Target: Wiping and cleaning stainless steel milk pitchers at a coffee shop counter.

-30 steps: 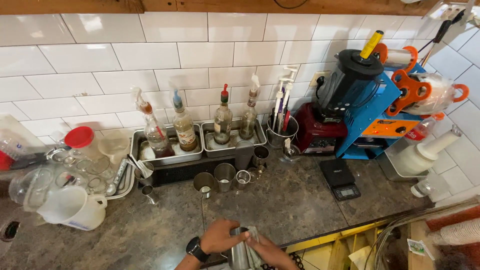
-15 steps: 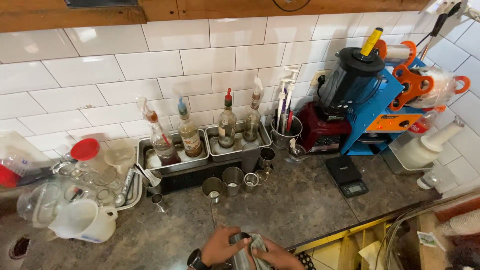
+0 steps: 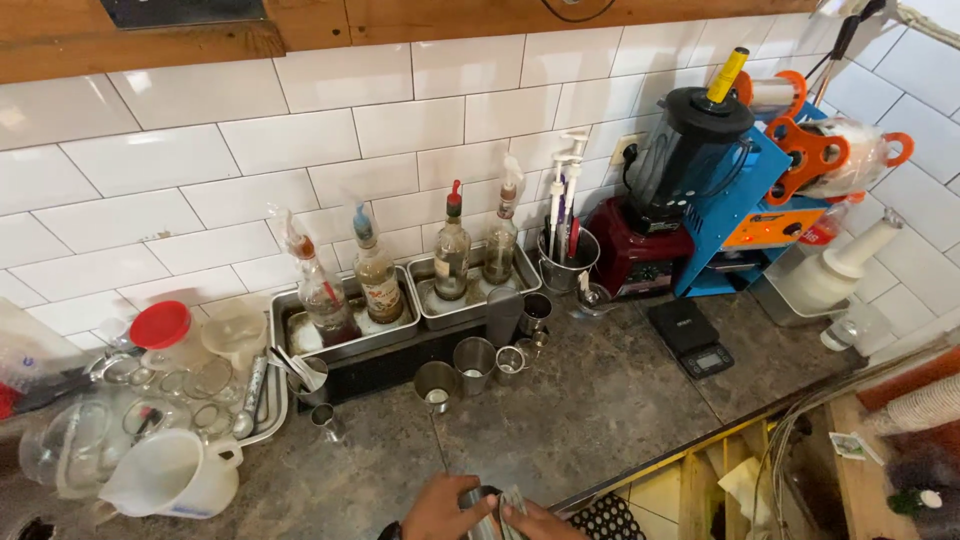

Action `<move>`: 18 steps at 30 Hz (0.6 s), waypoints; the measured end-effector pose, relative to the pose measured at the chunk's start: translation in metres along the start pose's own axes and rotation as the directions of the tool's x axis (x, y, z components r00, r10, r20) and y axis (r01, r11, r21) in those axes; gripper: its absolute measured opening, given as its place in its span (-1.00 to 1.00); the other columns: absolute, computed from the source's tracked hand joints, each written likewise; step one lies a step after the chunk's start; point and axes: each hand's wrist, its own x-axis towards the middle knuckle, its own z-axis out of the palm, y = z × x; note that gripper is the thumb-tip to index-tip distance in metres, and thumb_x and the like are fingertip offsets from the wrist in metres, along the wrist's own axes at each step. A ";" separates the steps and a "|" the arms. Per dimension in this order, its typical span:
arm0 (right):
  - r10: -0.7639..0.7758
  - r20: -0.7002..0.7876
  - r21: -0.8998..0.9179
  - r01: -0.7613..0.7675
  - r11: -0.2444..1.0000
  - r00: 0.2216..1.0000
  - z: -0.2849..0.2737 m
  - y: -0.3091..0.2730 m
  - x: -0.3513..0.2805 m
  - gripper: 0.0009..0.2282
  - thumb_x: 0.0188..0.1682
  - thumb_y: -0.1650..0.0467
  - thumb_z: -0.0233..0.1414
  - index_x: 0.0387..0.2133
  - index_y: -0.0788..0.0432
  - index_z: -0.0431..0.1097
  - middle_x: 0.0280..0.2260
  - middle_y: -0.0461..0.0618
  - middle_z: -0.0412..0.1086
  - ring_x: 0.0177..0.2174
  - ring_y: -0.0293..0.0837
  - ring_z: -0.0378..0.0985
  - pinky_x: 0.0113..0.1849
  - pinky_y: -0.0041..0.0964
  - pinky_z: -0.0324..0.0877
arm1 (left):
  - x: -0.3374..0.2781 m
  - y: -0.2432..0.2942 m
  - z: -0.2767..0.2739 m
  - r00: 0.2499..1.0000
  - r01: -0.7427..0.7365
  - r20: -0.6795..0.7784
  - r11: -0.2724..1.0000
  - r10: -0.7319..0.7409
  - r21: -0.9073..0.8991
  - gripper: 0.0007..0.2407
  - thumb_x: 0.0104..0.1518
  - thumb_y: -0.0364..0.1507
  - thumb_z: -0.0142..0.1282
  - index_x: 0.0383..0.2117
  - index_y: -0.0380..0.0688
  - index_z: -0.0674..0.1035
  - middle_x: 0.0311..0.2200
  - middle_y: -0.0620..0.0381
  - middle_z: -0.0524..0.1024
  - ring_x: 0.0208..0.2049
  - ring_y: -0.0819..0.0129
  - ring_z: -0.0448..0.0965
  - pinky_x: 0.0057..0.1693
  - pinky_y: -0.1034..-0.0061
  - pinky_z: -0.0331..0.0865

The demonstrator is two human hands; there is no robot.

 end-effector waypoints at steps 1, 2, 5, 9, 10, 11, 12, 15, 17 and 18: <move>0.000 0.001 0.004 0.000 1.000 1.000 0.000 0.004 0.002 -0.15 0.00 -0.18 -0.31 0.45 0.05 -0.22 0.48 -0.03 -0.28 0.43 0.05 -0.24 0.31 0.17 -0.10 | -0.004 0.001 0.000 1.000 0.002 0.003 1.000 -0.002 0.001 -0.44 0.29 0.15 -0.12 -0.67 -0.03 0.45 -0.78 0.26 0.18 -0.77 0.40 0.05 -0.44 0.38 0.02; -0.044 0.048 -0.011 0.045 0.999 0.998 -0.001 0.007 0.005 -0.12 -0.01 -0.20 -0.27 0.44 0.09 -0.22 0.42 0.01 -0.14 0.37 0.03 -0.06 0.25 0.10 -0.01 | -0.009 0.003 -0.001 0.998 0.058 -0.018 0.998 -0.057 0.017 -0.49 0.23 0.15 -0.08 -0.45 -0.08 0.57 -0.59 0.16 0.40 -0.55 0.26 0.28 -0.27 0.30 0.18; -0.051 0.085 -0.060 0.056 0.997 0.995 0.002 -0.002 -0.006 -0.14 -0.01 -0.18 -0.17 0.40 0.13 -0.12 0.27 -0.04 0.14 0.20 -0.16 0.24 0.14 -0.17 0.14 | -0.015 0.002 -0.001 0.994 0.096 -0.047 0.995 -0.094 0.036 -0.47 0.19 0.16 -0.05 -0.30 -0.08 0.67 -0.52 0.14 0.49 -0.42 0.22 0.38 -0.13 0.28 0.28; -0.057 0.166 -0.166 0.085 0.982 0.985 0.003 -0.038 -0.033 -0.12 -0.01 -0.18 -0.15 0.46 0.01 -0.24 0.38 -0.08 0.04 0.29 -0.09 0.14 0.21 -0.05 0.06 | -0.022 0.029 -0.022 0.989 -0.005 -0.147 0.995 -0.009 -0.096 -0.42 0.16 0.16 -0.07 -0.54 -0.12 0.71 -0.80 0.19 0.36 -0.77 0.41 0.16 -0.50 0.40 0.05; -0.055 0.163 -0.169 0.083 0.982 0.985 0.005 -0.042 -0.038 -0.12 -0.01 -0.18 -0.15 0.46 0.01 -0.24 0.38 -0.08 0.04 0.29 -0.09 0.14 0.21 -0.05 0.06 | -0.020 0.009 -0.010 0.989 -0.008 -0.148 0.995 -0.006 -0.098 -0.42 0.16 0.16 -0.07 -0.54 -0.12 0.71 -0.80 0.19 0.36 -0.77 0.41 0.16 -0.50 0.40 0.05; -0.093 0.141 -0.111 0.109 0.988 0.986 0.005 -0.048 -0.043 -0.20 0.04 -0.12 -0.14 0.43 0.04 -0.15 0.39 -0.06 0.03 0.32 -0.07 0.12 0.23 -0.05 0.06 | -0.016 -0.012 0.002 0.964 0.203 -0.143 0.969 -0.223 -0.143 -0.48 0.16 0.14 -0.05 -0.20 -0.08 0.63 -0.35 0.12 0.41 -0.34 0.29 0.33 -0.14 0.32 0.21; -0.129 0.117 -0.054 0.136 0.989 0.985 0.004 -0.053 -0.047 -0.28 0.08 -0.06 -0.13 0.41 0.08 -0.05 0.40 -0.04 0.03 0.35 -0.06 0.09 0.24 -0.04 0.06 | -0.011 -0.032 0.013 0.894 0.404 -0.129 0.896 -0.429 -0.185 -0.42 0.17 0.12 -0.03 0.14 -0.03 0.55 0.09 0.04 0.45 0.10 0.17 0.50 0.22 0.25 0.38; -0.202 -0.029 0.288 0.202 0.936 0.979 -0.018 0.022 0.004 -0.48 0.14 0.18 -0.04 0.31 0.18 0.19 0.34 -0.02 0.22 0.33 -0.11 0.18 0.26 -0.12 0.05 | 0.001 -0.050 0.024 0.850 0.330 -0.299 0.881 -0.434 -0.340 -0.50 0.15 0.04 -0.02 0.08 0.07 0.63 -0.31 0.13 0.55 -0.29 0.36 0.47 -0.08 0.42 0.36; -0.057 -0.086 0.344 0.084 0.935 0.995 -0.047 0.063 0.042 -0.30 0.06 0.01 -0.09 0.38 0.15 0.02 0.40 0.04 -0.03 0.38 0.01 -0.04 0.31 0.05 -0.04 | 0.002 -0.007 0.007 0.847 0.269 -0.366 0.904 -0.386 -0.332 -0.54 0.19 -0.02 -0.04 0.02 -0.01 0.65 -0.48 0.16 0.56 -0.49 0.39 0.42 -0.25 0.45 0.27; 0.092 -0.141 0.411 -0.026 0.911 0.986 -0.060 0.084 0.060 -0.11 -0.02 -0.17 -0.14 0.44 0.13 -0.14 0.47 0.09 -0.27 0.43 0.12 -0.26 0.35 0.21 -0.13 | 0.002 0.015 -0.002 0.843 0.207 -0.424 0.926 -0.332 -0.314 -0.57 0.22 -0.08 -0.05 -0.03 -0.10 0.67 -0.66 0.18 0.56 -0.69 0.42 0.36 -0.41 0.48 0.19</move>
